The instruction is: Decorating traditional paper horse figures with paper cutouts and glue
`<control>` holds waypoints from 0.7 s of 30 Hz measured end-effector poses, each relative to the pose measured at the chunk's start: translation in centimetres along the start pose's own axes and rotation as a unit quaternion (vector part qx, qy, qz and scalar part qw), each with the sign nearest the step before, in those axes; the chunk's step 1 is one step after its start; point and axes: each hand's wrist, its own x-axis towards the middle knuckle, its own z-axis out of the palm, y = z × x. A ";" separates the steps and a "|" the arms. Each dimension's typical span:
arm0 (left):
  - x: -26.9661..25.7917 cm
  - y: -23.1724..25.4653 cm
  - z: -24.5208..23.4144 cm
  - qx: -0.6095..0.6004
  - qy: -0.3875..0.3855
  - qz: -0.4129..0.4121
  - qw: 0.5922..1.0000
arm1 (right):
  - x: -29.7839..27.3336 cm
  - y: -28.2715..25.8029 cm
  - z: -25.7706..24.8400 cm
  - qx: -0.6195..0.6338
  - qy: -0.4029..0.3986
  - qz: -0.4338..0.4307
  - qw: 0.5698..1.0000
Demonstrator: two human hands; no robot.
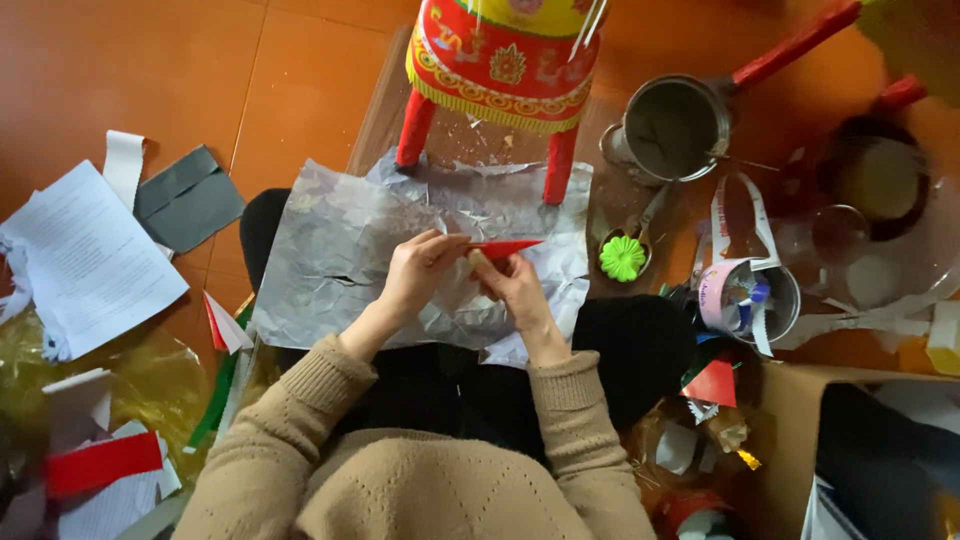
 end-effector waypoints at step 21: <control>3.8 -7.3 4.8 0.027 0.043 -0.079 0.996 | 0.4 -2.8 -2.4 -0.117 0.163 0.036 0.979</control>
